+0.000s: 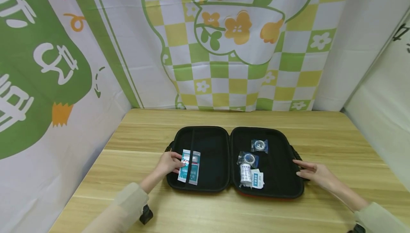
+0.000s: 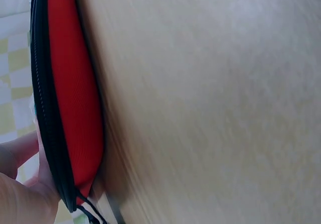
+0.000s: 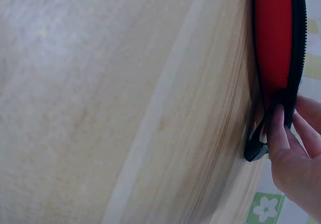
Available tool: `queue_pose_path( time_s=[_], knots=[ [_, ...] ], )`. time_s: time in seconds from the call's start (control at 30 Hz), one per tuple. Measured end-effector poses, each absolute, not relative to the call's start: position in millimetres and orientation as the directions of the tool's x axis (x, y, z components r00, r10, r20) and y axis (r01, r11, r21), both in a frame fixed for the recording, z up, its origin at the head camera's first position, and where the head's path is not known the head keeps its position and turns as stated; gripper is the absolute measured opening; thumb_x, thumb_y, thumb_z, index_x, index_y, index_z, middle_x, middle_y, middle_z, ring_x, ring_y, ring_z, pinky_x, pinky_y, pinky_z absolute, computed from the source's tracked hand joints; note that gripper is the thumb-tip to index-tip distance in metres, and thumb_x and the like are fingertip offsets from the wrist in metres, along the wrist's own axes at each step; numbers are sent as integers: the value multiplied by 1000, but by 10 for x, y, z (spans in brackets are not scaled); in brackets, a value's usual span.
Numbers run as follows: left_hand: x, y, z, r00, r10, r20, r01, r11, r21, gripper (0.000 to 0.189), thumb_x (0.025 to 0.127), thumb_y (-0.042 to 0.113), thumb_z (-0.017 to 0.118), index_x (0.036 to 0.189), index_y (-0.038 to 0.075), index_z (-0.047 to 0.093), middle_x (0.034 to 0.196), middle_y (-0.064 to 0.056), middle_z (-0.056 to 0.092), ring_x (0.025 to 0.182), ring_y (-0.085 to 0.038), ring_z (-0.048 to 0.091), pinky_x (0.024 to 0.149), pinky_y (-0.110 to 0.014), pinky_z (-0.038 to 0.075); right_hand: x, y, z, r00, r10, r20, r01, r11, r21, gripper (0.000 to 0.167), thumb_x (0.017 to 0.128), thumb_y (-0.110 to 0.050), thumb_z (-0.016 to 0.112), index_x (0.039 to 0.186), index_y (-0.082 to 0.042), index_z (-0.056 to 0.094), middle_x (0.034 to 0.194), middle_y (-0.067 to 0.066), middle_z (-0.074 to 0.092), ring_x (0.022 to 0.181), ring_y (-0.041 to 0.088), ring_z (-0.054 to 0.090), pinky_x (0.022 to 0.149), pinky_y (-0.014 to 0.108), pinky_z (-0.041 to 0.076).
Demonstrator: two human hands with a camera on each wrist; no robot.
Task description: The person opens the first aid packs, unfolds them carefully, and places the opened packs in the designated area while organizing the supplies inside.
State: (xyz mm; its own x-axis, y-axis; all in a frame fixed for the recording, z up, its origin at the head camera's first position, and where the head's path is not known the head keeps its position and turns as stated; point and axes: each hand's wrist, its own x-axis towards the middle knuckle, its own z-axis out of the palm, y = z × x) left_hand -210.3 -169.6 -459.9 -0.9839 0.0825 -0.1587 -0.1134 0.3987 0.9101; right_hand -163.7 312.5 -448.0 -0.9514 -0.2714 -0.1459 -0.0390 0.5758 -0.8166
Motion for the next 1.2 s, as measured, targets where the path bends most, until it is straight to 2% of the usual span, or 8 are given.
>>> queue_pose_path(
  time_s=[0.17, 0.53, 0.67, 0.83, 1.2],
  knots=[
    [-2038, -1576, -4520, -983, 36, -178, -144, 448, 883, 26, 69, -8, 68, 92, -14, 58, 61, -10, 59, 47, -13, 56, 47, -29, 50, -1635, 3127, -4491, -954, -267, -139, -42, 573, -818, 53, 88, -17, 54, 128, 12, 36, 127, 38, 31, 108, 47, 44, 75, 34, 48],
    [-2040, -1500, -4594, -983, 41, -180, -145, 433, 890, 19, 70, -12, 63, 89, -12, 59, 61, -8, 60, 51, -12, 57, 49, -30, 51, -1642, 3140, -4500, -956, -255, -146, -29, 576, -817, 54, 88, -19, 55, 128, 11, 37, 127, 37, 33, 109, 46, 43, 75, 32, 49],
    [-2038, -1482, -4619, -983, 63, -171, -130, 419, 899, 14, 69, -12, 61, 83, -12, 60, 58, -7, 59, 48, -11, 56, 48, -30, 51, -1642, 3149, -4499, -955, -252, -157, -18, 577, -816, 55, 88, -20, 55, 129, 11, 36, 127, 37, 33, 109, 45, 43, 75, 31, 49],
    [-2034, -1485, -4636, -987, 58, -152, -110, 448, 887, 8, 69, -11, 61, 76, -10, 61, 58, -12, 61, 44, -11, 55, 45, -29, 50, -1644, 3136, -4495, -955, -251, -156, -20, 581, -814, 54, 87, -20, 55, 128, 10, 37, 127, 37, 32, 109, 45, 44, 76, 33, 48],
    [-2015, -1507, -4583, -974, 95, -206, -149, 416, 897, 16, 72, -13, 59, 88, -16, 60, 66, -19, 63, 47, -13, 57, 48, -30, 51, -1646, 3138, -4489, -951, -270, -152, -27, 561, -827, 54, 88, -18, 54, 128, 12, 36, 127, 38, 32, 110, 45, 43, 75, 29, 48]
  ],
)
